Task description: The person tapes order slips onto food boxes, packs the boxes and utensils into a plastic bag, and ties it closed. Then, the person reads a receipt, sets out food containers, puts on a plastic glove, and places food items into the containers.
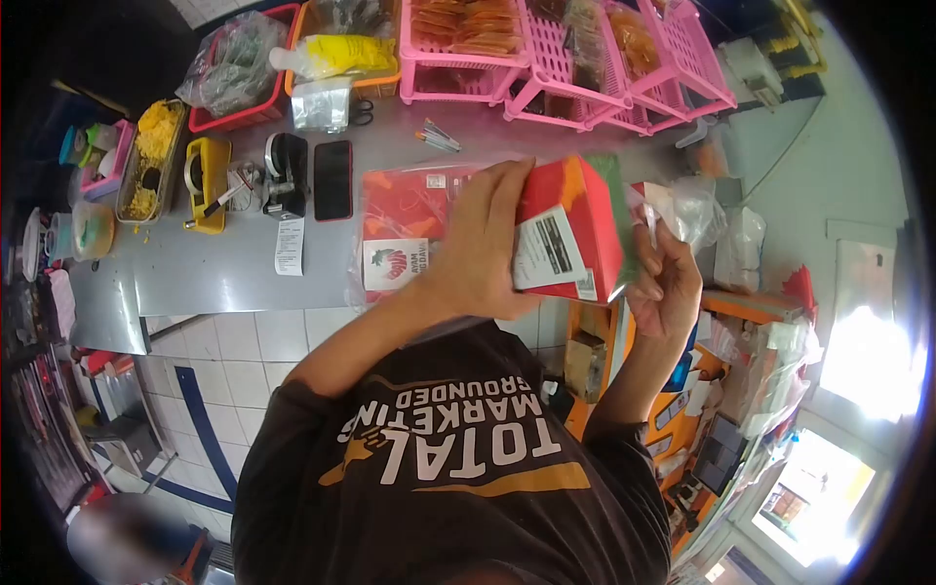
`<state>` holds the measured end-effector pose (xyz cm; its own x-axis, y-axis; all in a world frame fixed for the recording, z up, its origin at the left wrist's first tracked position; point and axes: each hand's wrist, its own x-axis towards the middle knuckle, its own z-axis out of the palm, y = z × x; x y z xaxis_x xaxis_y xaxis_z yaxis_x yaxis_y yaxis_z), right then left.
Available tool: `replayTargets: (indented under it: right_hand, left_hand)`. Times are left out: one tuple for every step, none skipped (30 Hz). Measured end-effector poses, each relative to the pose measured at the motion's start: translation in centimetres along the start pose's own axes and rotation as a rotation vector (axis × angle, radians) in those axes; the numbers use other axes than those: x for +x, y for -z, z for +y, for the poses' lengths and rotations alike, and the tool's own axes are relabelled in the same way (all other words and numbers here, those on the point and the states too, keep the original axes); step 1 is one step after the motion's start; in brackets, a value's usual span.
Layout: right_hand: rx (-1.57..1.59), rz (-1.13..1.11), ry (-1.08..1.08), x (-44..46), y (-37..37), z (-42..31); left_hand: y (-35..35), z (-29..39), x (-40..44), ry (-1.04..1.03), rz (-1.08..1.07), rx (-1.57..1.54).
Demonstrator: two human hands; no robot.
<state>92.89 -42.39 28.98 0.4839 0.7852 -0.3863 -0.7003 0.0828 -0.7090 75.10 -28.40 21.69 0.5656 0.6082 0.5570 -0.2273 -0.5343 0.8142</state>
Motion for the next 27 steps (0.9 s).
replayTargets:
  right_hand:
    - [0.016, 0.005, 0.000, 0.3, 0.5, 0.1]
    - [0.009, -0.069, 0.001, 1.0, 1.0, 0.1]
    - [0.001, -0.144, 0.006, 1.6, 1.4, 0.2]
    - [-0.102, -0.143, 0.061, 1.9, 1.0, 0.2]
    - [-0.093, -0.141, 0.063, 1.9, 0.8, 0.1]
    - [-0.147, -0.154, 0.078, 2.1, 0.4, 0.1]
    - [-0.208, -0.172, 0.083, 2.2, 0.0, 0.2]
    - [-0.211, -0.193, 0.075, 2.1, -0.8, 0.5]
    - [-0.289, -0.163, 0.105, 1.5, -1.6, 0.9]
    - [-0.326, -0.169, 0.123, 1.3, -2.4, 1.1]
    - [-0.362, -0.175, 0.142, 1.1, -3.2, 1.2]
    - [-0.408, -0.264, 0.088, 0.8, -4.0, 1.1]
    - [-0.458, -0.348, 0.034, 0.5, -4.5, 1.1]
    - [-0.467, -0.373, 0.034, 0.4, -4.7, 0.8]
    - [-0.594, -0.402, 0.052, 0.5, -4.7, 0.2]
    - [-0.722, -0.430, 0.075, 0.6, -4.5, -0.6]
    - [-0.733, -0.449, 0.083, 0.7, -4.1, -1.6]
    - [-0.888, -0.438, 0.010, 1.0, -3.7, -2.8]
    - [-1.043, -0.421, -0.062, 1.6, -4.1, -3.4]
    - [-1.190, -0.498, -0.047, 2.1, -6.2, -4.3]
    - [-1.196, -0.513, -0.038, 3.2, -8.2, -4.9]
    - [-1.488, -0.687, 0.093, 4.9, -10.5, -5.4]
    - [-1.777, -0.853, 0.244, 7.0, -12.7, -5.6]
    - [-1.841, -0.814, 0.295, 9.8, -15.2, -4.7]
    - [-1.901, -0.771, 0.350, 13.5, -17.9, -3.1]
    - [-1.805, -0.857, 0.596, 19.6, -18.9, -0.3]
    - [-1.785, -0.812, 0.560, 25.8, -21.5, 3.1]
  left_hand:
    - [1.2, -0.4, -0.3, -0.031, -0.190, 0.345]
    - [2.3, -0.4, 0.2, -0.042, -0.307, 0.433]
    - [3.6, 0.0, 0.6, -0.045, -0.321, 0.435]
    - [4.9, 0.5, 0.8, -0.001, -0.484, 0.562]
    - [5.4, 0.8, 1.1, 0.041, -0.643, 0.691]
    - [5.2, 0.8, 1.3, 0.040, -0.650, 0.699]
    - [5.2, 0.9, 1.2, 0.111, -0.784, 0.834]
    - [5.2, 0.9, 1.3, 0.188, -0.905, 0.974]
    - [5.2, 0.4, 1.2, 0.199, -0.881, 0.999]
    - [5.1, -0.6, 0.7, 0.132, -0.825, 0.857]
    - [5.1, -1.2, 0.5, 0.066, -0.771, 0.713]
    - [4.9, -1.4, 0.3, 0.075, -0.749, 0.737]
    - [4.5, -1.4, 0.2, 0.083, -0.763, 0.731]
    - [4.6, -1.3, 0.2, 0.087, -0.776, 0.723]
    - [5.6, -1.1, 0.2, 0.091, -0.755, 0.734]
    - [7.3, -0.8, 0.0, 0.105, -0.708, 0.801]
    - [9.0, -0.5, -0.2, 0.116, -0.662, 0.867]
    - [10.5, -0.3, -0.6, 0.220, -0.641, 0.831]
    - [11.7, -0.3, -0.9, 0.216, -0.622, 0.843]
    - [12.5, -0.3, -1.3, 0.337, -0.694, 0.982]
    - [13.3, -0.4, -1.9, 0.466, -0.769, 1.115]
    - [13.8, -1.4, -3.1, 0.463, -0.757, 1.126]
    - [14.1, -3.2, -4.4, 0.519, -0.711, 0.989]
    - [14.4, -4.1, -5.1, 0.567, -0.667, 0.851]
    - [14.9, -3.9, -5.1, 0.554, -0.657, 0.867]
    - [15.4, -3.8, -5.1, 0.541, -0.571, 0.848]
    - [16.0, -3.9, -4.9, 0.521, -0.488, 0.830]
